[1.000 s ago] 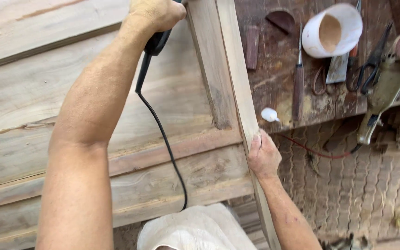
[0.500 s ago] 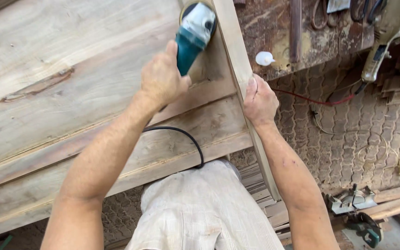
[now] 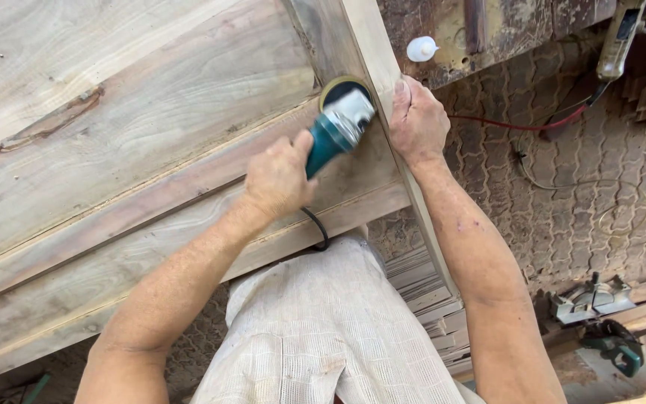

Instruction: Sanding a wooden door using manual sandpaper and power sanders, and applying wood filler to cracks.

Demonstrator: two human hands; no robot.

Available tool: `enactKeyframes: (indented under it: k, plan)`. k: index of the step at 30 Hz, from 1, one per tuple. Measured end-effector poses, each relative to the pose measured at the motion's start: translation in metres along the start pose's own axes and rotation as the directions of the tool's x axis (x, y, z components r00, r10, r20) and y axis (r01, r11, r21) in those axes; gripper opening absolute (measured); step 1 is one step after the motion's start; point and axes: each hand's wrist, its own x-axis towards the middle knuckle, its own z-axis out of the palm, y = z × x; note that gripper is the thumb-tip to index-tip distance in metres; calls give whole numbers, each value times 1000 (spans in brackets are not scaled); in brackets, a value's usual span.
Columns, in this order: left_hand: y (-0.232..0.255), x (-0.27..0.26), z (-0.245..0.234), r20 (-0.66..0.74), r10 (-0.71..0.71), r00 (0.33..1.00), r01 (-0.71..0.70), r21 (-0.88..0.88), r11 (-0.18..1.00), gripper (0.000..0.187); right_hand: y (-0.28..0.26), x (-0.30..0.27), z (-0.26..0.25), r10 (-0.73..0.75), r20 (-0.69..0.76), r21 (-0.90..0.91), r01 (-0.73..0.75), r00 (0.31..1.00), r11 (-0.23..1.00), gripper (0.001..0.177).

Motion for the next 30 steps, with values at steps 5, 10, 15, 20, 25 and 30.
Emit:
enactKeyframes:
  k: [5, 10, 15, 20, 25, 30]
  plan:
    - [-1, 23, -43, -152, -91, 984, 80, -80, 994, 54, -7, 0, -5, -123, -84, 23, 125, 989, 992, 45]
    - [18, -2, -8, -143, -46, 989, 30, -117, 993, 50, 2, 0, -1, -120, -62, 21, 121, 991, 992, 45]
    - [29, -37, 24, -60, -72, 996, 62, -148, 987, 54, -8, -1, -9, -179, -58, 48, 182, 982, 982, 40]
    - [-16, -91, 41, 23, -346, 938, 327, -396, 858, 51, -8, 0, -14, -163, -8, 77, 163, 987, 984, 42]
    - [-44, -131, 29, 157, -642, 750, 611, -536, 582, 58, -6, 1, -15, -154, -12, 40, 154, 988, 987, 40]
    - [-7, -81, 46, 12, -517, 856, 433, -563, 704, 45, 28, 10, -5, -215, 14, 48, 214, 976, 976, 44]
